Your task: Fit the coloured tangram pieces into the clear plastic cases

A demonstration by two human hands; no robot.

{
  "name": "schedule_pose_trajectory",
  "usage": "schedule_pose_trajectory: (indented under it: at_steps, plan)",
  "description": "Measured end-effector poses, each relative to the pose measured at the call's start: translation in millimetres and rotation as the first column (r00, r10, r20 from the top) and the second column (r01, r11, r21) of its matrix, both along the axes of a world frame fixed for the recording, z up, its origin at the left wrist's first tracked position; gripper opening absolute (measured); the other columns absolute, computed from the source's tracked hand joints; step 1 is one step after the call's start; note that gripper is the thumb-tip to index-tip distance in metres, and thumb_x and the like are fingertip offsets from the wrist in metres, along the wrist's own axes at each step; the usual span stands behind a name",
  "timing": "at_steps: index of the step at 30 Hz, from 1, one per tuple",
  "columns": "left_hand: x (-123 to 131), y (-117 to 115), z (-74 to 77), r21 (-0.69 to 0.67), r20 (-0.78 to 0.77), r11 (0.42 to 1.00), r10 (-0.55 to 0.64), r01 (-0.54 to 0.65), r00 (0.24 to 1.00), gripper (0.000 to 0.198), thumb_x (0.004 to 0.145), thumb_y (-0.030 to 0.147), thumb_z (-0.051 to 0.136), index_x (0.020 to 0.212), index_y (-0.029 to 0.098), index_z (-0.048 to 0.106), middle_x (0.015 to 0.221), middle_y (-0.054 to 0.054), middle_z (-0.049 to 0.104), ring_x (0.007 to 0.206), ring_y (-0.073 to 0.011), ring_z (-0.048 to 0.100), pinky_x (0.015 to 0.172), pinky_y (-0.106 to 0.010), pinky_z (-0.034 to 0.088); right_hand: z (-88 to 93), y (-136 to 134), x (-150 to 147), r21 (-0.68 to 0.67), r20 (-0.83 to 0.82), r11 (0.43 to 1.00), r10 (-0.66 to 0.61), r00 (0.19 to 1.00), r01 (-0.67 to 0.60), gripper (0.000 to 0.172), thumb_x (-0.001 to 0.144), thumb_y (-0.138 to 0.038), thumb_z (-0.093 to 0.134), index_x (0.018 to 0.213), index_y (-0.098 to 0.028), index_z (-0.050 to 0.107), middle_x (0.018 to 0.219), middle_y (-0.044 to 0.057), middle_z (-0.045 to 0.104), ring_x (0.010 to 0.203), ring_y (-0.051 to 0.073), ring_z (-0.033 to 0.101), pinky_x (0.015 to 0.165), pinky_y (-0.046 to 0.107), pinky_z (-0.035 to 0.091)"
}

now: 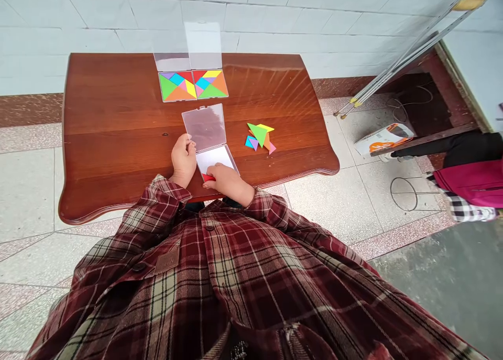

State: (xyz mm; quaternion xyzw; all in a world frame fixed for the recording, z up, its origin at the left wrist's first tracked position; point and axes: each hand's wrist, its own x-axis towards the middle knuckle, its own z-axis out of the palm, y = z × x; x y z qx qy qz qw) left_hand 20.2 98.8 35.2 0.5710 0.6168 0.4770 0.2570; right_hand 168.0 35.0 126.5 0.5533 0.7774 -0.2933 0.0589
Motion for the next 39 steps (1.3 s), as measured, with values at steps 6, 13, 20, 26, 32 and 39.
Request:
schedule_pose_trajectory:
  at_steps: [6,13,20,26,32,39]
  plan:
    - [-1.6,-2.6,7.3,-0.003,-0.035,1.0,-0.003,0.003,0.999,0.024,0.086,0.017,0.049,0.107,0.019,0.059,0.086,-0.001,0.069,0.076,-0.0119,0.064,0.081,-0.027,0.054,-6.8,15.6,36.0,0.005,-0.376,0.987,-0.145,0.915,0.159,0.016,0.088,-0.029,0.057,0.076,-0.018,0.058,0.077,-0.002,0.059,0.074,0.013,0.051,0.07,0.024,0.037]
    - [-3.5,-1.3,8.0,-0.024,-0.023,1.0,0.007,-0.007,1.0,0.027,0.084,0.016,0.048,0.108,0.019,0.059,0.088,-0.002,0.071,0.077,-0.0127,0.066,0.082,-0.029,0.055,-23.6,34.3,121.3,0.051,-0.611,0.738,-0.509,0.606,0.672,0.007,0.081,-0.027,0.054,0.08,-0.021,0.053,0.072,-0.003,0.055,0.069,0.013,0.05,0.07,0.027,0.041]
    - [-7.3,-0.6,8.9,-0.017,-0.028,1.0,0.014,-0.015,1.0,0.027,0.082,0.017,0.048,0.107,0.019,0.059,0.087,-0.002,0.069,0.073,-0.0117,0.065,0.079,-0.028,0.055,-44.6,25.6,149.1,-0.107,-0.639,0.586,-0.659,0.396,0.803,0.015,0.077,-0.03,0.061,0.078,-0.022,0.049,0.063,-0.007,0.051,0.056,0.009,0.047,0.058,0.023,0.041]
    - [-9.2,2.2,3.6,-0.014,0.011,0.999,0.032,-0.031,0.999,0.027,0.081,0.02,0.047,0.106,0.019,0.057,0.083,-0.002,0.067,0.072,-0.0117,0.065,0.076,-0.028,0.056,-48.6,23.5,138.7,-0.218,-0.615,0.512,-0.733,0.29,0.831,0.018,0.078,-0.025,0.063,0.081,-0.023,0.046,0.059,-0.009,0.051,0.047,0.008,0.048,0.045,0.02,0.036]
    - [-10.7,3.2,4.9,-0.024,0.074,0.999,0.049,-0.047,0.996,0.03,0.082,0.022,0.048,0.11,0.017,0.057,0.085,-0.002,0.065,0.071,-0.0115,0.065,0.075,-0.027,0.056,-48.3,26.5,139.1,-0.257,-0.624,0.485,-0.744,0.239,0.836,0.019,0.082,-0.022,0.063,0.093,-0.022,0.047,0.063,-0.008,0.054,0.046,0.008,0.052,0.041,0.018,0.039]
    - [-19.3,0.9,9.8,-0.061,0.04,0.995,0.08,-0.077,0.996,0.034,0.083,0.02,0.051,0.116,0.014,0.058,0.1,-0.008,0.066,0.087,-0.0137,0.066,0.089,-0.031,0.054,-52.1,16.6,146.8,-0.221,-0.614,0.491,-0.741,0.27,0.843,0.025,0.082,-0.025,0.063,0.102,-0.021,0.048,0.064,-0.008,0.056,0.047,0.008,0.051,0.041,0.017,0.038]
